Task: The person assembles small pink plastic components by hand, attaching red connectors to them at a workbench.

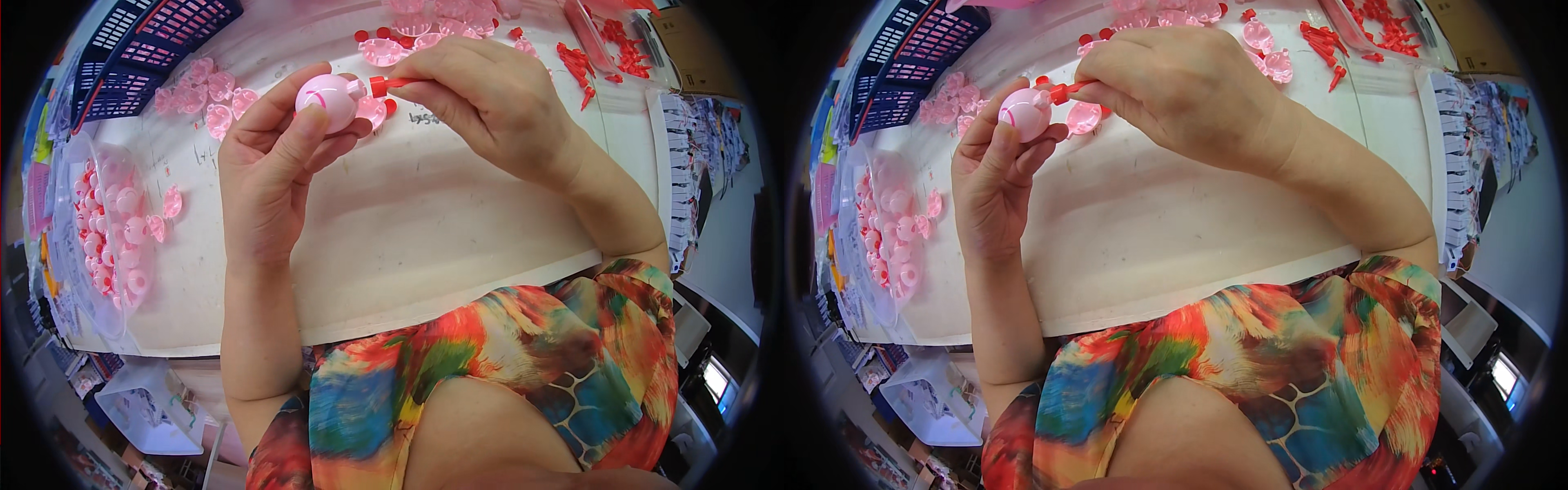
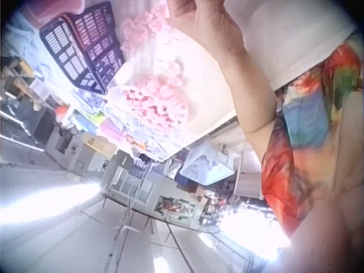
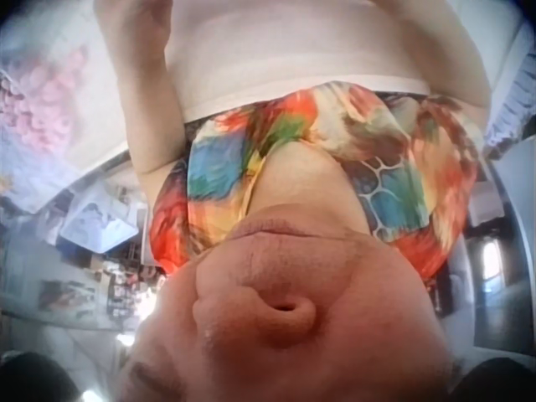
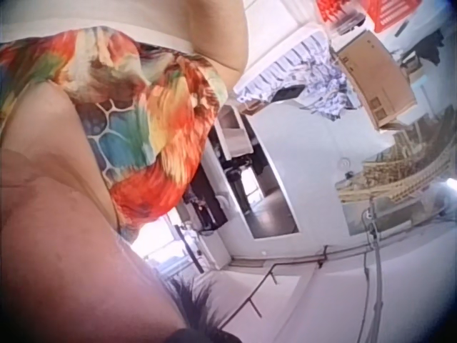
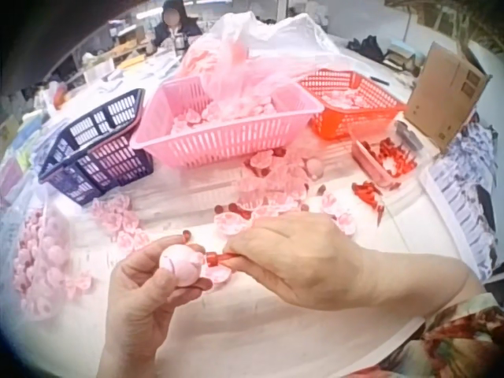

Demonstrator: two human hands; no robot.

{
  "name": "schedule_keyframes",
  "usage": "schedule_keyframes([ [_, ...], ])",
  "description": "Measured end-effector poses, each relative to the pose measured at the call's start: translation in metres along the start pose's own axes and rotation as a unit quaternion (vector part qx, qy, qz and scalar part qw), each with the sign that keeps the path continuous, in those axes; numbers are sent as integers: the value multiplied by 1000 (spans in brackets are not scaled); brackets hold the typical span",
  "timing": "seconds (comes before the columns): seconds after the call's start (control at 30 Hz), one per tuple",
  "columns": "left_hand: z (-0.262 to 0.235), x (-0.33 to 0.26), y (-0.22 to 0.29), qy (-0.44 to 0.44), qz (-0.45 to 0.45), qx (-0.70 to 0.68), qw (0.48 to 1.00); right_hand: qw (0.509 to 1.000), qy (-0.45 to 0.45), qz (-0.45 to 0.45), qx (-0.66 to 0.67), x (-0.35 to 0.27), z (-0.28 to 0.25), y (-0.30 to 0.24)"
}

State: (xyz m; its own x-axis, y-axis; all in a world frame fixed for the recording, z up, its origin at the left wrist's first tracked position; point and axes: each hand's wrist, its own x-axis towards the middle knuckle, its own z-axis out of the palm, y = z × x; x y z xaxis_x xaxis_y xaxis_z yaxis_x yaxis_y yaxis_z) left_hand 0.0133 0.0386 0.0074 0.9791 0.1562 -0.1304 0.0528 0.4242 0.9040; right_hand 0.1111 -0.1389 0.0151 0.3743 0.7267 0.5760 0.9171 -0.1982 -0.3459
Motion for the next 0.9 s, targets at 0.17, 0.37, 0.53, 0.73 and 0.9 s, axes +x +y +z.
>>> schedule_keyframes([
  [0.17,4,0,1,5,3,3,1000,1000,21,-10,7,0,3,0],
  [0.37,2,0,-1,-7,4,44,999,999,17,18,44,0,5,-2],
  [0.53,4,1,-2,-3,-4,70,998,999,9,8,32,-3,8,1],
  [0.73,2,1,0,-7,-21,37,999,997,23,-74,-21,-3,9,4],
  [0.9,2,0,0,-12,-34,39,999,992,29,-116,-45,-2,8,8],
])
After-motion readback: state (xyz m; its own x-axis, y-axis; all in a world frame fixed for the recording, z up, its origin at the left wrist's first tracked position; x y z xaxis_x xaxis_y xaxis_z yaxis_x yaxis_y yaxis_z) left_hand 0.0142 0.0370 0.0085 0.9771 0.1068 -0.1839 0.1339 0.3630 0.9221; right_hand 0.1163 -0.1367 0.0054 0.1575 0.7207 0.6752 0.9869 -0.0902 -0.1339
